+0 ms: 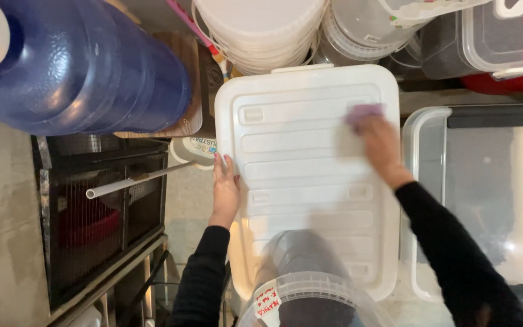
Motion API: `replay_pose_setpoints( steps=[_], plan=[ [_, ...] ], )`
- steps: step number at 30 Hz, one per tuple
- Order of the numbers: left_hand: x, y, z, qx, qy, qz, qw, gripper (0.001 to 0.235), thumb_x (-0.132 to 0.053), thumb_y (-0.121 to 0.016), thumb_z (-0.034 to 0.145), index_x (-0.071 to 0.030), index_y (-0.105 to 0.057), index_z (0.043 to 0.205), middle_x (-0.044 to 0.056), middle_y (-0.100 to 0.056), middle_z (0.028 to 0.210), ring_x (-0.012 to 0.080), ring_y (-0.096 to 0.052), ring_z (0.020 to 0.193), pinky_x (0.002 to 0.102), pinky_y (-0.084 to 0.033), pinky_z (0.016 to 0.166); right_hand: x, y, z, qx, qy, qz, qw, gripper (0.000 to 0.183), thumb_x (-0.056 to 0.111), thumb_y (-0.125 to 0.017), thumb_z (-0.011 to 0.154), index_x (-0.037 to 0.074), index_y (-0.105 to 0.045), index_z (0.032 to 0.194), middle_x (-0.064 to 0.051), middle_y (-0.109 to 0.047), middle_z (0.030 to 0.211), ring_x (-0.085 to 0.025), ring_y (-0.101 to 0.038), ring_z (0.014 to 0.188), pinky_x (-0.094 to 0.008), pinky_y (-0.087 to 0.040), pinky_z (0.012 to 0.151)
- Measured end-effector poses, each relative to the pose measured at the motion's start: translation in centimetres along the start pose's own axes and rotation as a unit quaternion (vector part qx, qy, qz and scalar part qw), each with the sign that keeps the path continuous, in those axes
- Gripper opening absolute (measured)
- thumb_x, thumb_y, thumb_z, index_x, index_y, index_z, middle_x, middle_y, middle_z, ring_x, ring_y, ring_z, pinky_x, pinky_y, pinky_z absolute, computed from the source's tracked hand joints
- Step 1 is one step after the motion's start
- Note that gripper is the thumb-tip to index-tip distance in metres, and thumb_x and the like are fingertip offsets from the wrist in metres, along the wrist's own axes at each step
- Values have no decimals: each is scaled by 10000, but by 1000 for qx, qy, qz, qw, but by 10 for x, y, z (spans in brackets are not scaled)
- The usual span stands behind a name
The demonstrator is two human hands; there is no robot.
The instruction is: Cleaning and wiping down plastic storage containers and lids with a cloth
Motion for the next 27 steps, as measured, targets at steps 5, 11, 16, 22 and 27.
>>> replay_pose_setpoints(
  steps=[5, 11, 16, 22, 27],
  plan=[
    [0, -3, -1, 2, 5, -14, 1000, 614, 4, -617, 945, 69, -408, 1519, 344, -222, 1606, 465, -315, 1488, 454, -341, 1226, 64, 11, 29, -192, 87, -44, 977, 113, 71, -636, 1075, 35, -741, 1096, -134, -668, 1061, -338, -670, 1000, -440, -549, 775],
    [8, -6, 4, -2, -1, 5, 1000, 630, 16, -582, 955, 34, -377, 1550, 304, -210, 1625, 435, -286, 1507, 447, -366, 1206, 256, -68, 70, -96, 214, 51, 971, 277, 127, -458, 1089, 141, -620, 1313, -49, -623, 1309, -228, -521, 1314, -452, -422, 1055],
    [8, -6, -1, 7, 6, 4, 1000, 646, 7, -599, 951, 19, -381, 1558, 300, -219, 1631, 439, -317, 1492, 429, -356, 1217, 150, -15, -1, -9, 33, 383, 923, 429, 5, -410, 989, 13, -626, 1360, -132, -615, 1365, -330, -507, 1344, -441, -345, 1172],
    [22, -12, 4, -6, 2, -8, 1000, 639, -7, -633, 937, 0, -427, 1542, 296, -271, 1611, 453, -350, 1471, 441, -344, 1222, -9, -47, -126, -7, -26, -73, 997, 352, 162, -541, 943, 135, -710, 1250, -161, -594, 1255, -355, -542, 1157, -458, -410, 1052],
    [11, -8, -1, -19, -13, 12, 1000, 628, -4, -619, 948, 17, -415, 1542, 316, -277, 1597, 462, -349, 1471, 461, -331, 1226, 156, -69, -68, 98, -38, 231, 967, 342, 115, -459, 1021, 72, -604, 1327, -162, -582, 1274, -340, -533, 1252, -426, -409, 1092]
  ],
)
Point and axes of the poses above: each hand's wrist, its own z-axis towards the middle knuckle, its own y-axis out of the back of the hand, x = y × z, the point moved 9 cm from there along z, towards the middle knuckle
